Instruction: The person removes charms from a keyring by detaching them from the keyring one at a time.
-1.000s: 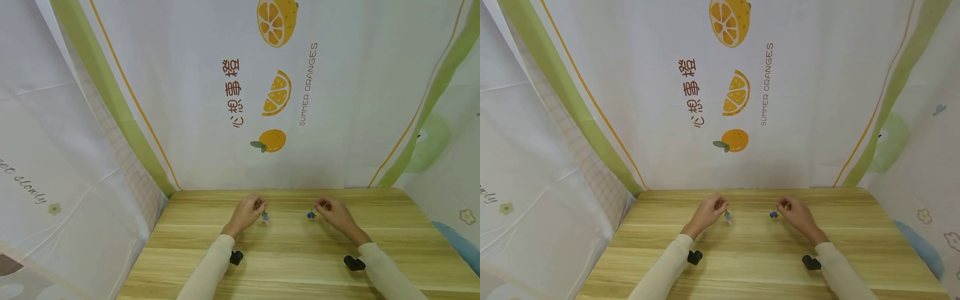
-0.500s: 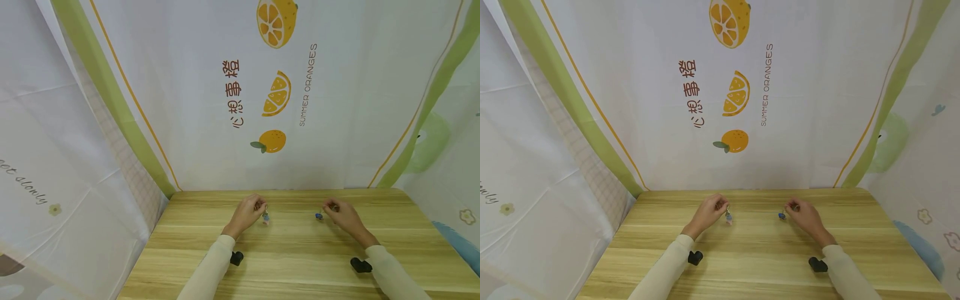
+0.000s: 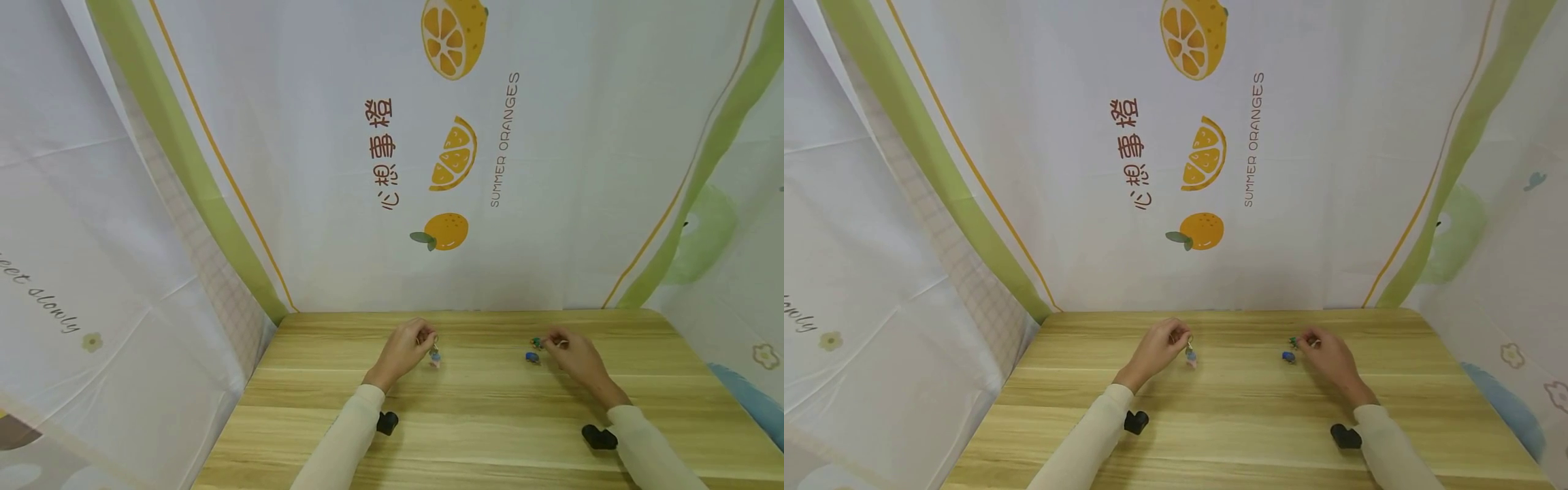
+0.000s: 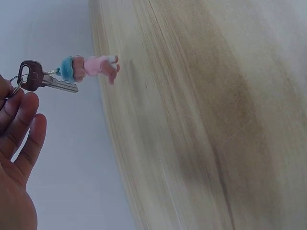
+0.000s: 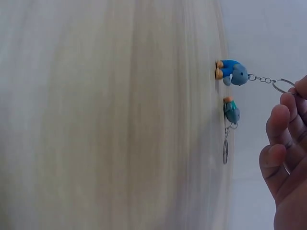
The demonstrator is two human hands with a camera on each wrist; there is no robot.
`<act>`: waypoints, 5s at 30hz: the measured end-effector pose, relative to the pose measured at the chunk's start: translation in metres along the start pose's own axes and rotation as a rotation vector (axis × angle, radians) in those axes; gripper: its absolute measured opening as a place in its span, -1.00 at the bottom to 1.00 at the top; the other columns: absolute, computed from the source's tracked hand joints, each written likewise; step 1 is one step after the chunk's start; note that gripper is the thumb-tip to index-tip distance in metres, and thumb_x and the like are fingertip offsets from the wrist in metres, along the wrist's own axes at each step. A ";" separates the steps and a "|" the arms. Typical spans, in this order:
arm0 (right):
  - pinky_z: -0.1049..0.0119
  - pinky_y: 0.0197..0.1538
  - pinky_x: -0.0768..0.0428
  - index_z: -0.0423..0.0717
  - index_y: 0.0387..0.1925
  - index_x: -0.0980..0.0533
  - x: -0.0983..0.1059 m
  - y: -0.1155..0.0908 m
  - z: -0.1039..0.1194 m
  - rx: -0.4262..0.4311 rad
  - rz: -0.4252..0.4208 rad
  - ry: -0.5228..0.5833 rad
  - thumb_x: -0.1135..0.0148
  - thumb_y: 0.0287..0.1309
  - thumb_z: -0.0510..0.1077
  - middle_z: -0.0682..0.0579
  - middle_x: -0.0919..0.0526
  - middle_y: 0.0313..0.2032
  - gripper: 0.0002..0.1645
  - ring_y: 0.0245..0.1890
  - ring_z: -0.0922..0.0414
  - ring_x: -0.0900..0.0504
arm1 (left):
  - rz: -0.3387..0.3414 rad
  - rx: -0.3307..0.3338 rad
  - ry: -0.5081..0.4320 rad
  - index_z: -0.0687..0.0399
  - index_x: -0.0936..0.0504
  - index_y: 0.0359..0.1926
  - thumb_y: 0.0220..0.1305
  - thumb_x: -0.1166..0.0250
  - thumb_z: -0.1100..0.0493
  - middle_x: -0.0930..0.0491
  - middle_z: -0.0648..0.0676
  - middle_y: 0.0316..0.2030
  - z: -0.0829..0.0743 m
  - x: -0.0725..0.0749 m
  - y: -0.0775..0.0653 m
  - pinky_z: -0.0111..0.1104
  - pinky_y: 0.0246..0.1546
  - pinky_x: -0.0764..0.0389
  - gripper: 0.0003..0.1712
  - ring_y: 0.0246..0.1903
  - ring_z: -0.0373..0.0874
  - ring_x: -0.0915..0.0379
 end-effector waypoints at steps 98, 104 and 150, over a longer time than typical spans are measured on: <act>0.33 -0.54 -0.58 -0.33 0.05 -0.61 -0.054 0.020 0.069 0.026 0.161 0.023 -0.19 0.54 -0.19 -0.16 -0.72 -0.14 -0.73 -0.57 0.17 -0.58 | -0.007 -0.017 0.013 0.07 -0.76 -0.04 0.59 -0.28 0.12 -0.72 -0.03 -0.27 0.000 -0.001 0.002 -0.51 -0.28 -0.64 -0.83 -0.34 -0.32 -0.58; 0.31 -0.55 -0.57 -0.25 -0.04 -0.63 -0.086 0.023 0.098 0.099 0.220 0.045 -0.21 0.54 -0.18 -0.08 -0.72 -0.18 -0.81 -0.64 0.20 -0.53 | -0.012 -0.026 0.013 0.06 -0.76 -0.04 0.58 -0.29 0.12 -0.72 -0.04 -0.27 -0.003 -0.002 0.003 -0.49 -0.27 -0.65 -0.84 -0.33 -0.31 -0.59; 0.32 -0.54 -0.56 -0.02 -0.06 -0.61 -0.129 0.016 0.135 0.205 0.253 0.152 -0.20 0.59 -0.11 0.01 -0.71 -0.15 -0.89 -0.52 -0.04 -0.71 | 0.115 -0.054 -0.115 0.14 -0.73 0.15 0.54 -0.28 0.33 -0.67 0.09 0.04 -0.011 -0.010 0.002 -0.41 0.03 -0.71 -0.74 -0.08 -0.14 -0.68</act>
Point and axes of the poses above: each hand's wrist, its own y-axis towards the middle knuckle, its own x-axis out of the back of the hand, z = x × y, the point moved 7 cm from there along y, towards the middle knuckle
